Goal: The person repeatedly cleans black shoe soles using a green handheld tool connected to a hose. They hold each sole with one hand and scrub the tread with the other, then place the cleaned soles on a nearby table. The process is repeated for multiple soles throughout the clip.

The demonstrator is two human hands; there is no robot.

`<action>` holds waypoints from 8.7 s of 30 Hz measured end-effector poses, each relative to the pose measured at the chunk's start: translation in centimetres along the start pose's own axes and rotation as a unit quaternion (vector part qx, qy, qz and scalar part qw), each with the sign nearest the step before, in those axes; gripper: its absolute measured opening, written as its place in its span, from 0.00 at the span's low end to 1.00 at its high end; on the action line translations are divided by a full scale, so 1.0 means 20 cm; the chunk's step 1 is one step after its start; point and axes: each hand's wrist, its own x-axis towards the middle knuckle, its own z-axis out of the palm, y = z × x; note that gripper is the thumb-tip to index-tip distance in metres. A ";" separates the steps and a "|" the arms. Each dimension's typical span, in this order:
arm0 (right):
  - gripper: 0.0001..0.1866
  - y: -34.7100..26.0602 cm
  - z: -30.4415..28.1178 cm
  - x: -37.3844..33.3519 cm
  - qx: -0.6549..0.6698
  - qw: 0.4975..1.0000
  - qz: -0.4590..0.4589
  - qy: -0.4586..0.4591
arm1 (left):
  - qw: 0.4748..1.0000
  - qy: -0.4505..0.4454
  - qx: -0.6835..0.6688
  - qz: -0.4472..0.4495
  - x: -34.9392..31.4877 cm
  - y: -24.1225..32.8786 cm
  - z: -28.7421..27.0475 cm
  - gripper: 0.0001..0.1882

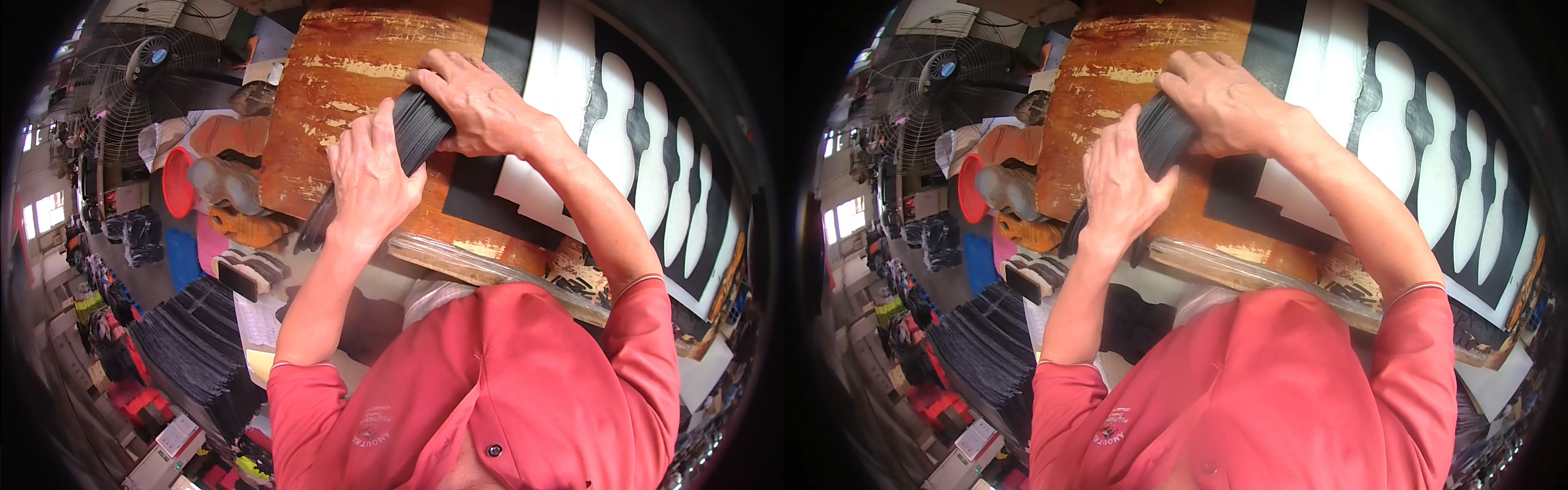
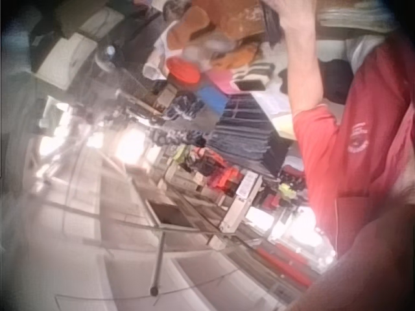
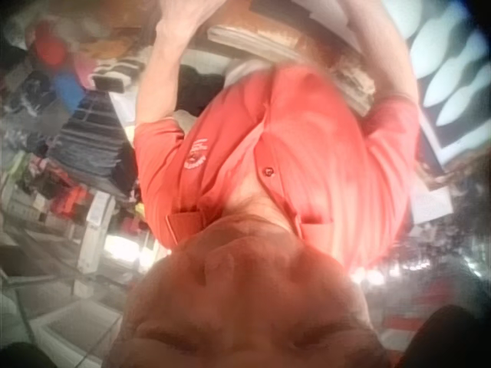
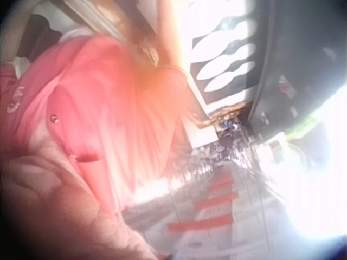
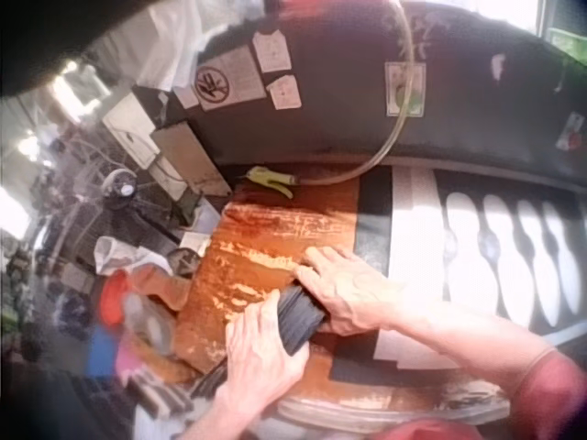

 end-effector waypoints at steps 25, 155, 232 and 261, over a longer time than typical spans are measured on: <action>0.78 -0.44 -0.09 -0.44 0.503 0.800 0.215 0.247 | 0.705 0.177 -0.667 -0.162 0.03 0.05 -0.46 0.25; 0.16 0.74 -0.29 0.48 -0.357 0.917 -0.103 0.145 | 0.997 -0.051 -0.011 -0.050 -0.31 0.05 0.19 0.52; 0.11 -0.25 -0.53 -1.47 -0.035 0.944 0.314 -0.093 | 0.995 -0.081 -0.045 0.042 -0.29 0.02 0.19 0.42; 0.09 -0.25 -0.51 -1.47 -0.041 0.944 0.325 -0.044 | 0.991 -0.126 -0.040 0.031 -0.30 0.10 0.10 0.58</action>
